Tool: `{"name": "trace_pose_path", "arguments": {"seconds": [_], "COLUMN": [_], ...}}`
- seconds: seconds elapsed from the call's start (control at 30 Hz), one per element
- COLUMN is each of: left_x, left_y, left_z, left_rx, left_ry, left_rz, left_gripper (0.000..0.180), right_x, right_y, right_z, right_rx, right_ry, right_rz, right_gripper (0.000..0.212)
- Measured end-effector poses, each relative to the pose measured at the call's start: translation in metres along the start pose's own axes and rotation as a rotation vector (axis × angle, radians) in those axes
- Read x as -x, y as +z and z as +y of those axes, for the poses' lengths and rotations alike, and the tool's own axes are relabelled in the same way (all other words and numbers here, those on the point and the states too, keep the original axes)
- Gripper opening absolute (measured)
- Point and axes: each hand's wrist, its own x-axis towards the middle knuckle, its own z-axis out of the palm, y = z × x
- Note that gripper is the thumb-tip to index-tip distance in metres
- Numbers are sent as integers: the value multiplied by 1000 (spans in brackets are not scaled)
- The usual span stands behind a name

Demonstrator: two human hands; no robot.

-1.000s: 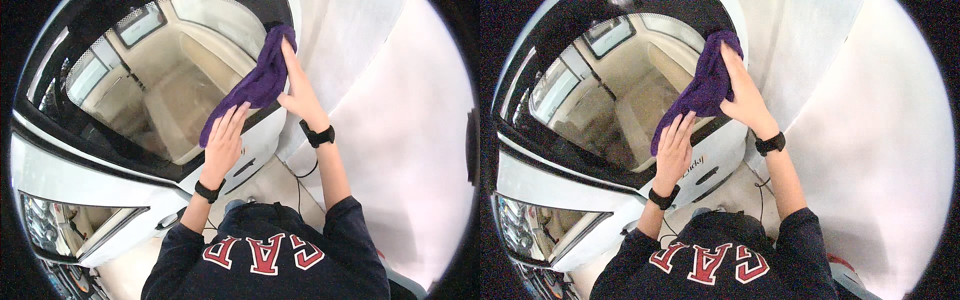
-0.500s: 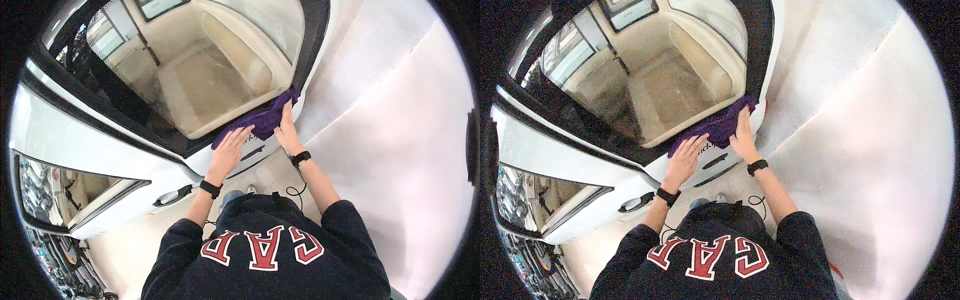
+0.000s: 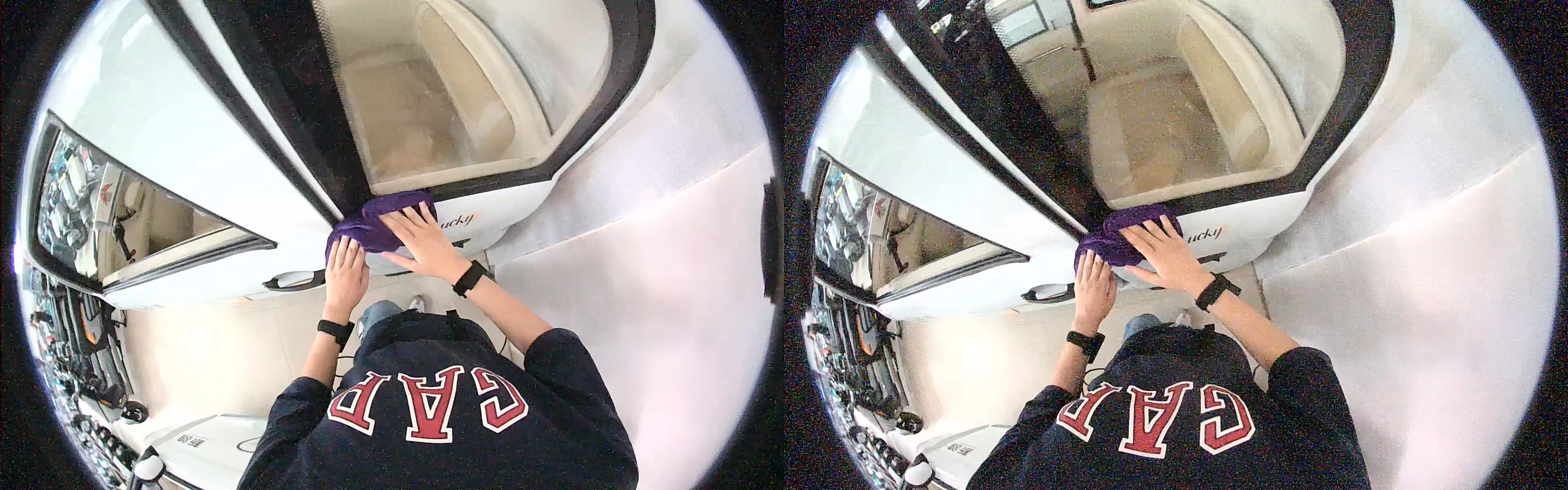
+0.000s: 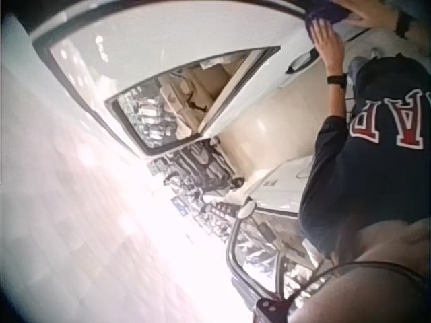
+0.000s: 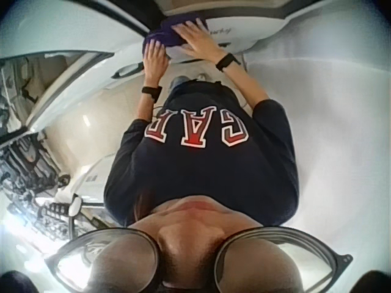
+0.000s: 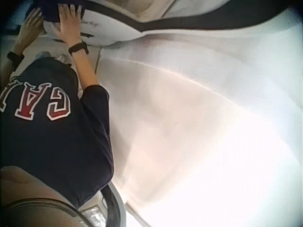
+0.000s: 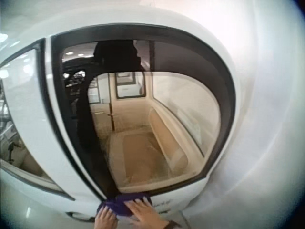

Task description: Cleaning the exterior surfaces of a white electric micro-car using a purple cloth.

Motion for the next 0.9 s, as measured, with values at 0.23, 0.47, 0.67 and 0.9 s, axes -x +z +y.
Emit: {"name": "trace_pose_path", "arguments": {"seconds": [0.23,0.47,0.67,0.9], "left_x": [16,-4,-34,-70], "left_y": [-23,-59,-107,-146], "left_z": [-9,-13,-15,-12], "left_rx": [72,41,31,53], "left_ry": [-61,-42,11,39], "left_rz": [134,177,411,664], "left_gripper": [41,51,50,57], "right_x": [-38,-67,-105,-137], "right_y": [5,-24,-89,-164], "right_z": [-22,-36,-58,-88], "right_rx": [87,166,205,126], "right_ry": [-115,-150,-184,-200], "right_rz": [29,270,406,467], "right_gripper": [64,54,63,67]}}
